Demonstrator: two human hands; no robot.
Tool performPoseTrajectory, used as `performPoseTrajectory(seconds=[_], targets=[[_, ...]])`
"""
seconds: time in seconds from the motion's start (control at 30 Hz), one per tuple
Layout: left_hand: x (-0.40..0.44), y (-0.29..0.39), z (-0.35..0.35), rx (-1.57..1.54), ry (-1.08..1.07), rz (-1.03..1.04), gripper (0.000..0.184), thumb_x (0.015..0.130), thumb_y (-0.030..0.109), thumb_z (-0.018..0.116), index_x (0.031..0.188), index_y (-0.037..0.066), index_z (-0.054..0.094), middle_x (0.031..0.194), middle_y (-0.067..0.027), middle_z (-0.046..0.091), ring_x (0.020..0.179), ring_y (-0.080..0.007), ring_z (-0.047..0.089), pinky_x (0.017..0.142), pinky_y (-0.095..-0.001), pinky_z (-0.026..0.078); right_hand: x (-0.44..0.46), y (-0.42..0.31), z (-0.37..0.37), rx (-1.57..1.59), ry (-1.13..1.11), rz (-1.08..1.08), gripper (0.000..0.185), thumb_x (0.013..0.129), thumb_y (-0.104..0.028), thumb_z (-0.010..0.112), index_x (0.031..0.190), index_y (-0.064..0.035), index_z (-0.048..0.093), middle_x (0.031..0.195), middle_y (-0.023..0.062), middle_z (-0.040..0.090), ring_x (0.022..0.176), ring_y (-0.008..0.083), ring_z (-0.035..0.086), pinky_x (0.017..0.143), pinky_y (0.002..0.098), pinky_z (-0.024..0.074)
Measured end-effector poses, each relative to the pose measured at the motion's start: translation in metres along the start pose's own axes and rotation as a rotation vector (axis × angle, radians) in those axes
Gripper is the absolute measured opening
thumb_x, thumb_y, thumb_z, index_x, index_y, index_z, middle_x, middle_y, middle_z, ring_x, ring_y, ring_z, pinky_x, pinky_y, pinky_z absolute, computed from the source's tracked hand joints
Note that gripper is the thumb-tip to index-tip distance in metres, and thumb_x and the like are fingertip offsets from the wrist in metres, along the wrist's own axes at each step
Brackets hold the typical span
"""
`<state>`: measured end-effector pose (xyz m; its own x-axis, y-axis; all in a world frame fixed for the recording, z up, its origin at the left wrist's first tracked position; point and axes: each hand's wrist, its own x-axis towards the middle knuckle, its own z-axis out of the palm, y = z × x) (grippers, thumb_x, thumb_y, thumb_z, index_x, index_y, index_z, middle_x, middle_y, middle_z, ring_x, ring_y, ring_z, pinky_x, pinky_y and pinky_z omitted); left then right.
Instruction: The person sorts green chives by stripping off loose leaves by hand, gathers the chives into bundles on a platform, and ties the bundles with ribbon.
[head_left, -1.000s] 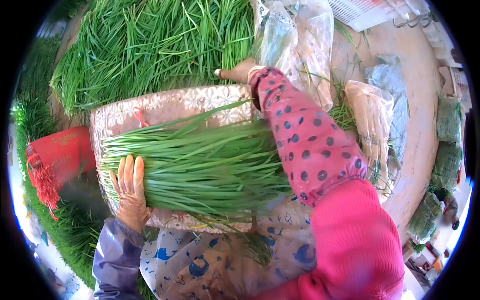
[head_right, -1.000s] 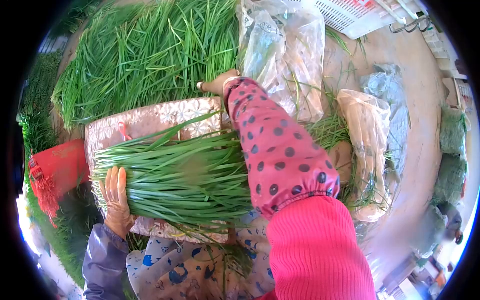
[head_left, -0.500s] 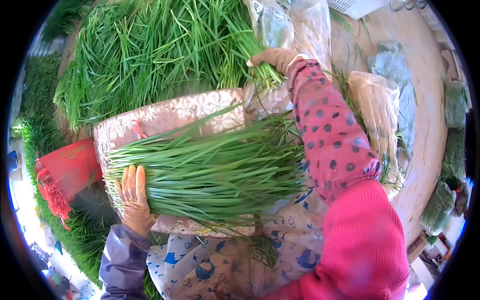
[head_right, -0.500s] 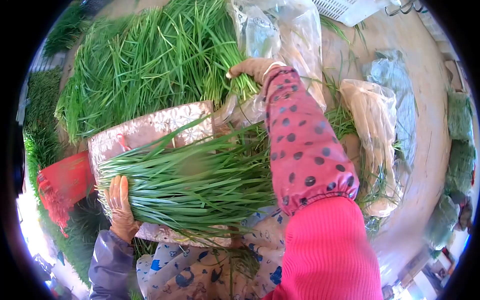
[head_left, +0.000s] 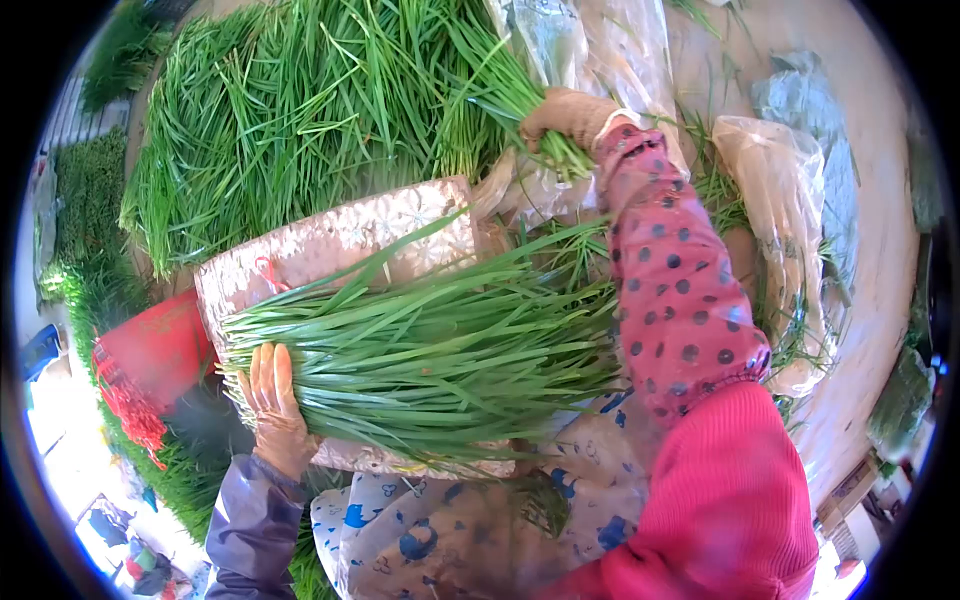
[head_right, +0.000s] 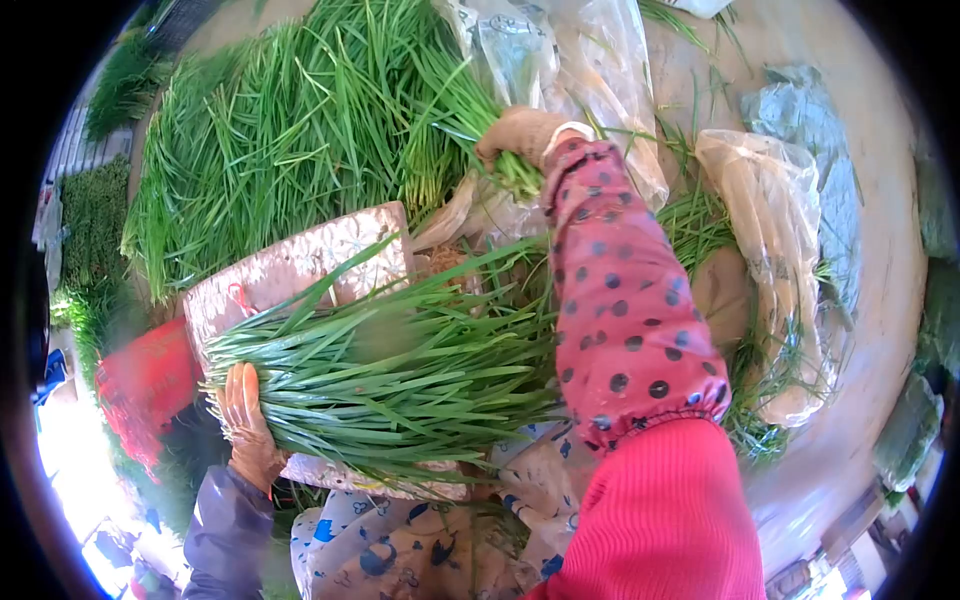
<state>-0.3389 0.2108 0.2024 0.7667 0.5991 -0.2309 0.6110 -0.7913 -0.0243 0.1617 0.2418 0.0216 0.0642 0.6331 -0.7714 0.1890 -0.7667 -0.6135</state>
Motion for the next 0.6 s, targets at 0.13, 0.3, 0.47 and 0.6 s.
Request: performPoseTrajectory(seconds=[0.13, 0.3, 0.47, 0.6], targets=[[0.0, 0.003, -0.002, -0.043, -0.026, -0.034, 0.117, 0.058, 0.039, 0.08, 0.146, 0.0, 0.014, 0.146, -0.0253, 0.024, 0.137, -0.0415, 0.022, 0.109, -0.0609, 0.012, -0.054, -0.014, -0.019, -0.219, 0.104, -0.203, 0.027, 0.059, -0.015, 0.07, 0.08, 0.0023, 0.066, 0.072, 0.0117, 0.065, 0.062, 0.0223, 0.062, 0.057, 0.0344, 0.0498], [0.0, 0.003, -0.003, -0.088, -0.055, -0.064, 0.127, 0.05, 0.034, 0.085, 0.148, 0.004, 0.011, 0.148, -0.0205, 0.023, 0.138, -0.0384, 0.02, 0.11, -0.0606, 0.01, -0.142, -0.031, -0.038, -0.029, 0.168, -0.466, 0.042, 0.06, -0.012, 0.069, 0.099, 0.0023, 0.063, 0.081, 0.0105, 0.066, 0.066, 0.0209, 0.059, 0.061, 0.0333, 0.0472], [0.002, 0.008, -0.006, -0.08, -0.186, -0.181, 0.137, 0.046, 0.039, 0.088, 0.15, 0.009, 0.004, 0.152, -0.0146, 0.016, 0.142, -0.0325, 0.013, 0.113, -0.0577, 0.003, -0.166, 0.04, -0.053, -0.18, 0.372, -0.336, 0.051, 0.067, -0.021, 0.075, 0.111, 0.0001, 0.06, 0.093, 0.0127, 0.066, 0.088, 0.0254, 0.062, 0.078, 0.034, 0.0495], [0.001, 0.013, -0.003, -0.077, -0.161, -0.223, 0.138, 0.046, 0.041, 0.088, 0.15, 0.014, 0.003, 0.152, -0.0111, 0.017, 0.142, -0.0299, 0.015, 0.113, -0.059, 0.006, -0.233, 0.076, -0.015, -0.656, 0.238, 0.042, 0.036, 0.068, -0.021, 0.069, 0.093, 0.0044, 0.067, 0.092, 0.0152, 0.067, 0.088, 0.0271, 0.063, 0.078, 0.0331, 0.0482]])
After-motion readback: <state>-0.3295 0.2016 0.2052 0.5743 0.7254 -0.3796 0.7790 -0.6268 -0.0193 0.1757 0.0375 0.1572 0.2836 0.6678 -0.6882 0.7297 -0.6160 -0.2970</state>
